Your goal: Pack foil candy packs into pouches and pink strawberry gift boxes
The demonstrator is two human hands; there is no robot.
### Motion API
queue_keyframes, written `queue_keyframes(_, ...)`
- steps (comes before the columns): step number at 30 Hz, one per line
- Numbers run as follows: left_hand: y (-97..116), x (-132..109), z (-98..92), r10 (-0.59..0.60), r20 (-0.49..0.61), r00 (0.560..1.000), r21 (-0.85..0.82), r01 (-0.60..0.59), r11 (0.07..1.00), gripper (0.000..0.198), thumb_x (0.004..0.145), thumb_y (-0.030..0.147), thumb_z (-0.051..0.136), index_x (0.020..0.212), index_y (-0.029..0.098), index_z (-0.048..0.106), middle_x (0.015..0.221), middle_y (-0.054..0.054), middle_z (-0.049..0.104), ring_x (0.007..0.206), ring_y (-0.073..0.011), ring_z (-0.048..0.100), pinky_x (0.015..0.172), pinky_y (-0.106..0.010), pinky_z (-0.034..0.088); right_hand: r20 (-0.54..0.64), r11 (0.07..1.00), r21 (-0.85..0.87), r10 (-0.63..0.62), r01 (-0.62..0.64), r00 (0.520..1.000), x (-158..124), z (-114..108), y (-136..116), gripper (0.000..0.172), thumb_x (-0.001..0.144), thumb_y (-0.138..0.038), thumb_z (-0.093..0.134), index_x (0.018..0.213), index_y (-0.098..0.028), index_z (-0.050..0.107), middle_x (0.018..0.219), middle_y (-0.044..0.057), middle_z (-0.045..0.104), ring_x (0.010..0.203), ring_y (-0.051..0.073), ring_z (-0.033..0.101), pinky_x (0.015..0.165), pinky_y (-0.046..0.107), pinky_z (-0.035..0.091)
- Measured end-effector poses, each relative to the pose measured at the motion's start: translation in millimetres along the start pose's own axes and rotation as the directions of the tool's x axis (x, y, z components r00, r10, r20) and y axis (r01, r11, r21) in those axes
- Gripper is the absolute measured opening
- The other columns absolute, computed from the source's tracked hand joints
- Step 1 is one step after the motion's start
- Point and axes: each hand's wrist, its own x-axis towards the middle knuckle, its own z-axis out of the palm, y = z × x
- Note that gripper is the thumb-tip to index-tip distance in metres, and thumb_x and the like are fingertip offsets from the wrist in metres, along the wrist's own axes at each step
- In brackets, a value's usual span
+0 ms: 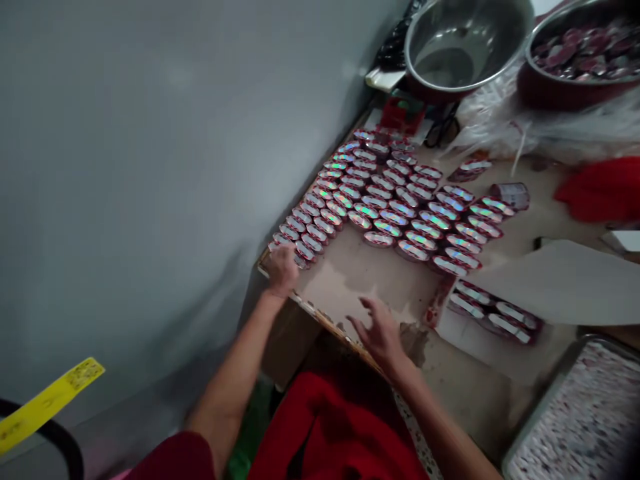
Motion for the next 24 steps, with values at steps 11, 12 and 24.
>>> queue_keyframes(11,-155,52,8.9,0.297,0.273,0.915,-0.089,-0.284,0.955,0.065,0.073,0.009,0.059,0.138,0.016,0.051,0.138,-0.018,0.058,0.134,-0.0338,0.054,0.117,-0.052,0.047,0.004,0.965,-0.232,0.129,-0.125,0.992,147,195,-61,0.081,0.08,-0.022,0.081,0.151,-0.013,0.043,0.137,0.022,0.06,0.121,0.035,0.056,0.102,0.048,0.046)
queue_keyframes(12,-155,55,8.6,0.309,0.297,0.903,-0.081,-0.299,0.951,0.062,0.074,0.012,0.061,0.135,0.016,0.053,0.136,-0.019,0.059,0.131,-0.035,0.055,0.115,-0.052,0.048,-0.011,0.952,-0.266,0.155,-0.152,0.988,149,199,-67,0.077,0.081,-0.022,0.08,0.149,-0.013,0.045,0.137,0.022,0.06,0.12,0.035,0.055,0.101,0.048,0.045)
queue_keyframes(24,-166,61,30.9,0.478,0.357,0.803,-0.306,-0.383,0.872,0.039,0.085,0.046,0.061,0.118,0.031,0.044,0.113,0.0,0.06,0.114,-0.0315,0.061,0.108,-0.056,0.052,0.163,0.898,-0.42,0.214,-0.129,0.963,141,166,-74,0.082,0.095,-0.055,0.068,0.159,-0.02,0.033,0.136,0.011,0.064,0.114,0.029,0.056,0.095,0.042,0.043)
